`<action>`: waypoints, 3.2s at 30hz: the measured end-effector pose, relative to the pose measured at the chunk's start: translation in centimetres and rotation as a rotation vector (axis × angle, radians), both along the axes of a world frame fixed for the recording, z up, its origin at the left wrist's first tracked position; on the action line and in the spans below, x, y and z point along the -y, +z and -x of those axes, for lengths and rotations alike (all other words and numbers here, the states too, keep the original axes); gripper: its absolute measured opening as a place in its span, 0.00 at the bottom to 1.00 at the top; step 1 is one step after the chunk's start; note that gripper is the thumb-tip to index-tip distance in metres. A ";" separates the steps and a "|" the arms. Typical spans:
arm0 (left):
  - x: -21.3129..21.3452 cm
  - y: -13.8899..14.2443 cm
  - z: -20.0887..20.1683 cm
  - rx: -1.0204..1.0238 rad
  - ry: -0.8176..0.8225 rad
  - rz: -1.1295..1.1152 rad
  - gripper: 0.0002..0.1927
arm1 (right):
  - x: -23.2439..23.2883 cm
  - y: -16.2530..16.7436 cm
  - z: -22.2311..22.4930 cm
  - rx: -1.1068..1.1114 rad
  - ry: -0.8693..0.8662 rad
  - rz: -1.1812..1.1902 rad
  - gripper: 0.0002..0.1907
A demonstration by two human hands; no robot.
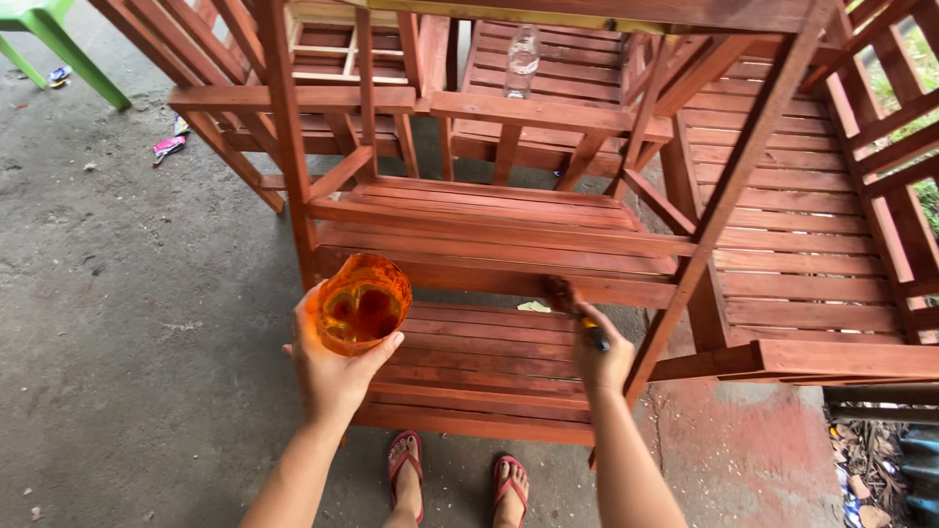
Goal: The person applies reddish-brown stain to a wooden chair using a brush and a small container. They repeatedly dip the brush into the container and brush the stain onto the chair's seat and frame, then briefly lift and reposition the chair before continuing to apply stain.
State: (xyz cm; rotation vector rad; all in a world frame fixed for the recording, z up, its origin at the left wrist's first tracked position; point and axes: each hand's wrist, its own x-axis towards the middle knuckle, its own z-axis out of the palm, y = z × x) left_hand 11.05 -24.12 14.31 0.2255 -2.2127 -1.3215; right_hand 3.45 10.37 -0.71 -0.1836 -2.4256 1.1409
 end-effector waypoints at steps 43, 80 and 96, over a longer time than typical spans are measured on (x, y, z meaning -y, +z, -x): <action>-18.0 4.3 -32.7 0.139 0.145 0.067 0.52 | -1.5 21.3 -33.7 0.429 0.368 1.581 0.12; -35.8 12.2 -48.7 -0.192 0.828 -0.251 0.26 | -6.7 25.4 -43.4 1.259 1.101 1.306 0.18; -28.7 11.8 -55.1 -0.292 0.959 -0.105 0.29 | 1.8 25.7 -47.4 1.009 1.317 1.341 0.13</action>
